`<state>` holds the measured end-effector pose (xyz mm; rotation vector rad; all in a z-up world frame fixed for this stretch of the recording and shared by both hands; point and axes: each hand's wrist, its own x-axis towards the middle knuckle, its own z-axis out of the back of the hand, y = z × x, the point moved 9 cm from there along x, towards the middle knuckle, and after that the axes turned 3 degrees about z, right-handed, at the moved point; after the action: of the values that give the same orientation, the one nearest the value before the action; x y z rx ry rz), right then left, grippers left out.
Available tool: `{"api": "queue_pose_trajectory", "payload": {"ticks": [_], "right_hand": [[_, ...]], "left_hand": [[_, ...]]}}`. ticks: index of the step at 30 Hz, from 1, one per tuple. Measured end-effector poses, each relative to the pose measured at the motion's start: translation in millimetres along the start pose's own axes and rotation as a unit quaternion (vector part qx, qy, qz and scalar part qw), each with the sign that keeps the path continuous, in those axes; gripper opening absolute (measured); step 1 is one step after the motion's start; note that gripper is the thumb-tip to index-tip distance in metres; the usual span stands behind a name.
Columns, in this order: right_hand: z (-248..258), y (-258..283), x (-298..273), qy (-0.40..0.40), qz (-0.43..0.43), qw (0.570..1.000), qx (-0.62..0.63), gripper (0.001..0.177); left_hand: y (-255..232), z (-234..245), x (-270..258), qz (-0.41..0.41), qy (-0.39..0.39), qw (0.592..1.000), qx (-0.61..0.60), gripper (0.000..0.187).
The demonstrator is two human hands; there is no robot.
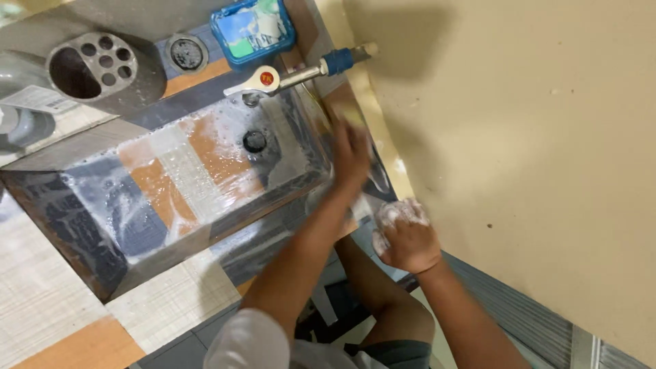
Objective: Scrubbing a sink with a sponge and soapy water, then rinsing it and washing individual items like a metal cup and plastic containers.
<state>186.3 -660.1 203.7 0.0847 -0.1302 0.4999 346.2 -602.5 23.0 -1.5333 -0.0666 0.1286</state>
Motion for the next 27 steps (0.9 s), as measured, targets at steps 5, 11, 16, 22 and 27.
{"api": "queue_pose_trajectory", "payload": {"ticks": [5,11,16,22,27], "right_hand": [[-10,-6,-6,0.047,-0.024,0.998,0.034,0.030],[-29,-13,-20,0.096,-0.028,0.994,0.055,0.045],[-37,-17,-20,0.174,-0.076,0.979,0.079,0.047],[-5,-4,3,0.047,-0.006,0.996,0.076,0.034],[-9,-4,3,0.076,-0.023,0.994,0.071,0.031]], "left_hand": [[17,4,1,0.053,0.022,0.998,-0.040,0.040],[11,-16,-43,0.090,0.128,0.987,-0.035,0.038],[14,16,93,0.137,0.027,0.986,-0.086,0.025],[64,-16,-42,0.124,0.065,0.985,-0.104,0.047],[72,2,46,0.120,-0.016,0.992,0.022,0.031]]}}
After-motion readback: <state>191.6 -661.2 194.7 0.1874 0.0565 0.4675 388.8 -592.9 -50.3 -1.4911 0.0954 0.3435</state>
